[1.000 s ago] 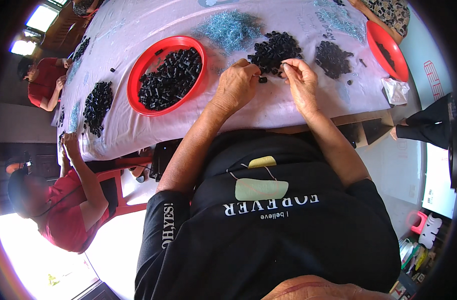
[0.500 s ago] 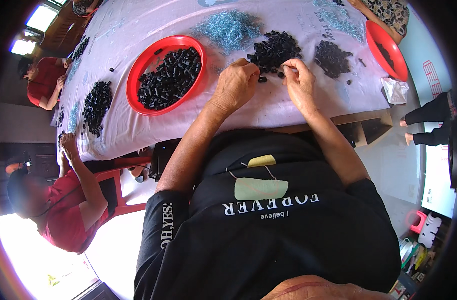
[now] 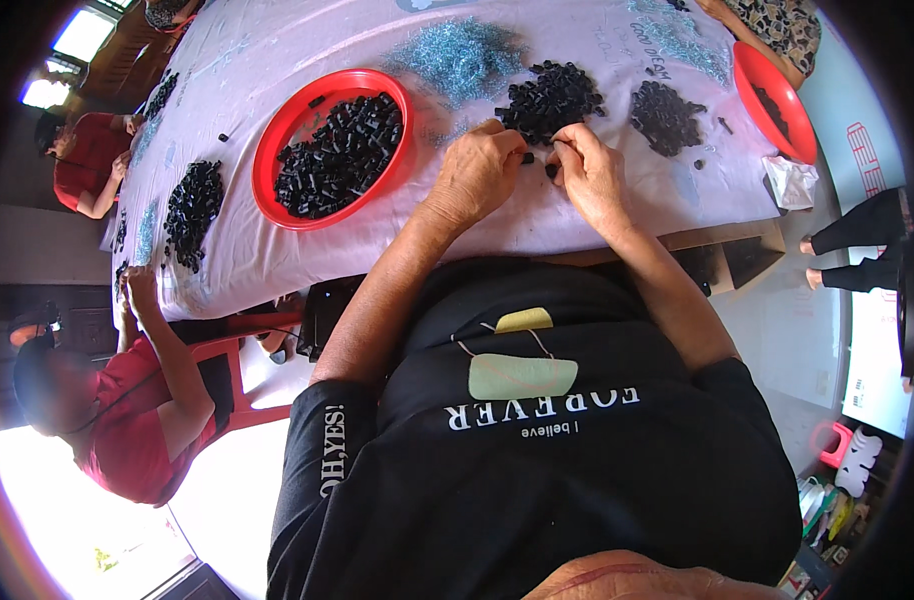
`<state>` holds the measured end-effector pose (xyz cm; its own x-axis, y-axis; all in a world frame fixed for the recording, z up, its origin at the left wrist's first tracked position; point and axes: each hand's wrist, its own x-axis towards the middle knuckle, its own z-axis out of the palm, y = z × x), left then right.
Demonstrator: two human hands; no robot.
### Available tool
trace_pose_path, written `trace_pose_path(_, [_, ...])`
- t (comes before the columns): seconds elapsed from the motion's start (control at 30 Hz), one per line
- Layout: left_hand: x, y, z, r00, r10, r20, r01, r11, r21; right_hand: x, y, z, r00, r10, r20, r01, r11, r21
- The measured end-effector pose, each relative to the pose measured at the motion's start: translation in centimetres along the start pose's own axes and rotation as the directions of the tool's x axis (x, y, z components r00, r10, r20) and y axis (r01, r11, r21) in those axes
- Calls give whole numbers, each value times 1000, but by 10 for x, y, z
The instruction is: The person sorts and inspects small black plastic components by hand on a workshop table.
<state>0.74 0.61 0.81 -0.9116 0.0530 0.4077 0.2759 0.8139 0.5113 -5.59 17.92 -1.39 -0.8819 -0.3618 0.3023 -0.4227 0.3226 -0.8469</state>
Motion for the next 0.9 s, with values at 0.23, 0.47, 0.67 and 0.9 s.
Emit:
trace_pose_path(0.23, [1, 3, 2, 999, 39, 12, -39, 999, -24, 6, 6, 0, 990, -57, -132, 67, 995, 70])
trace_pose_path(0.47, [-1, 2, 1, 1000, 27, 1, -27, 999, -27, 5, 0, -1, 1000, 25, 17, -25, 998, 53])
trace_pose_path(0.67, [0, 1, 3, 999, 37, 19, -36, 999, -19, 5, 15, 3, 1000, -3, 17, 3, 1000, -1])
trace_pose_path(0.9, [-2, 3, 3, 1000, -2, 15, 2, 1000, -1, 1, 8, 3, 999, -30, 19, 30, 1000, 7])
